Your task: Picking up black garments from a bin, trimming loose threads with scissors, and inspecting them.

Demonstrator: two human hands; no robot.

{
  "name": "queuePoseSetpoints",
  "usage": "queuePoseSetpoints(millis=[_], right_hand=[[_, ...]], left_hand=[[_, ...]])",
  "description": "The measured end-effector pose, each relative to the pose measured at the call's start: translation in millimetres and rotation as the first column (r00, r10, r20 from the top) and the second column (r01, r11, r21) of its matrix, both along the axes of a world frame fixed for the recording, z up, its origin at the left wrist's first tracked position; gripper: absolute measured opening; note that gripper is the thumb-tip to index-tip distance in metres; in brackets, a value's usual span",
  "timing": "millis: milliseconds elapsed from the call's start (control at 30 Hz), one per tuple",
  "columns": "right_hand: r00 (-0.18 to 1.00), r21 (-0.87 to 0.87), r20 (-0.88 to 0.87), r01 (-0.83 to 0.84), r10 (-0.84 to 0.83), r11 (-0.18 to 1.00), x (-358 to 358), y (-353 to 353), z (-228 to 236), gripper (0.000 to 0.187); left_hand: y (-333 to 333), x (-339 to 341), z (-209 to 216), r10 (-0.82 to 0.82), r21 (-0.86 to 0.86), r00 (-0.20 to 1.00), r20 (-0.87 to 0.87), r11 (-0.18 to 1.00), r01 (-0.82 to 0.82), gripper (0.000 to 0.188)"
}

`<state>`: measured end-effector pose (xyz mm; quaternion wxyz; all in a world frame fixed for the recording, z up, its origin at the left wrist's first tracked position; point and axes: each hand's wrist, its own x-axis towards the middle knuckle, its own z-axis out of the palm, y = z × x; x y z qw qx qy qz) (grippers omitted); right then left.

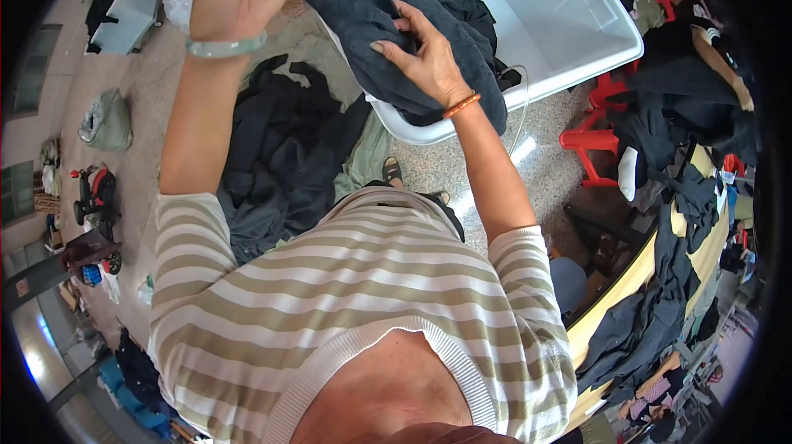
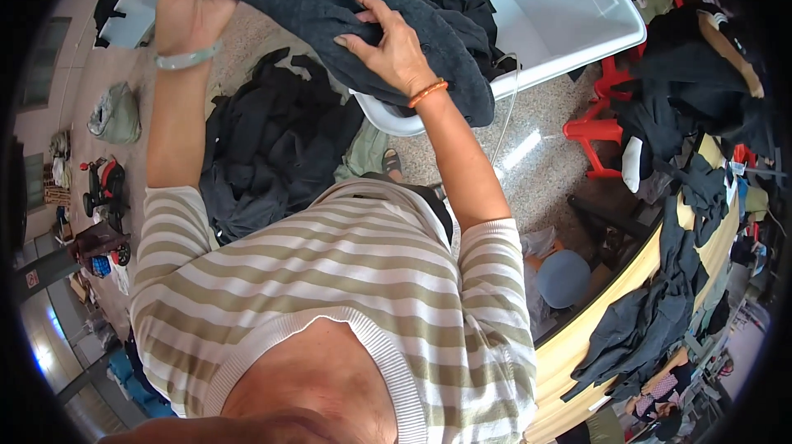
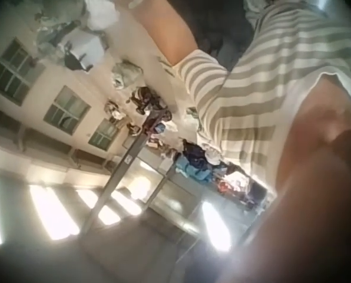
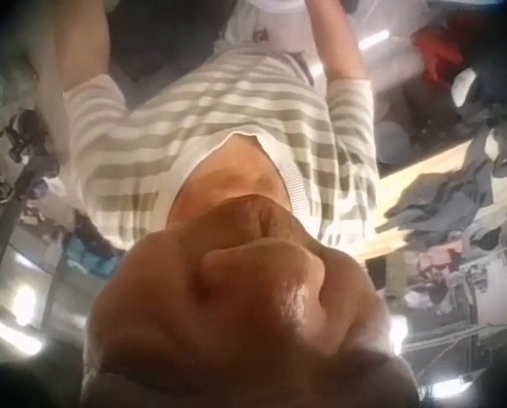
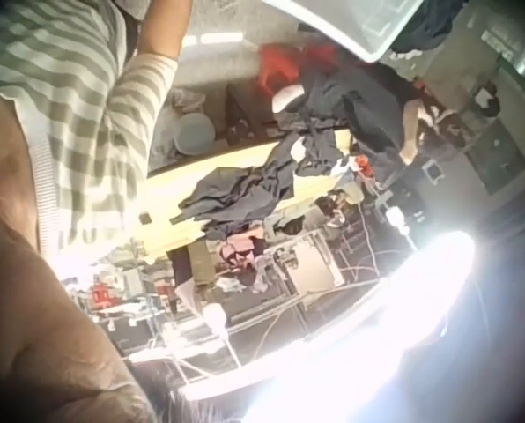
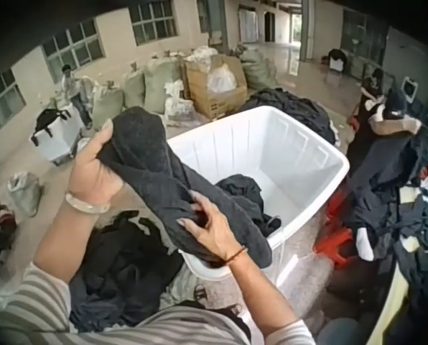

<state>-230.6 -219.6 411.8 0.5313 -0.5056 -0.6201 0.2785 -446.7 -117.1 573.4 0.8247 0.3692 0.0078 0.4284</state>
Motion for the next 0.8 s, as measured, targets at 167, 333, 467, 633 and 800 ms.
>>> queuePoseSetpoints(millis=[167,333,467,633,800], right_hand=[[0.973,-0.345,-0.116,-0.23,0.201,0.91,24.2,23.0,1.8,0.049],[0.915,-0.073,0.183,0.377,-0.359,0.923,70.1,15.6,27.9,0.032],[0.645,0.734,0.235,0.373,-0.727,0.568,103.4,-8.4,116.1,0.02],[0.975,0.236,0.205,0.038,-0.087,0.971,34.3,-51.2,126.9,0.03],[0.833,-0.44,0.445,-0.114,0.327,0.891,-5.0,-99.1,18.3,0.033]], left_hand=[[41.1,-4.3,9.0,-0.162,0.121,0.987,-0.022,0.979,0.163,0.024],[49.7,-17.0,7.9,-0.174,0.144,0.979,-0.106,0.972,0.188,0.029],[27.3,-10.8,4.0,-0.002,0.242,0.997,-0.083,0.97,0.023,0.028],[45.1,-82.2,-55.9,0.331,-0.146,0.921,-0.207,0.92,-0.363,0.029],[34.8,-169.7,-174.6,0.202,-0.196,0.431,-0.879,0.672,-0.714,0.045]])
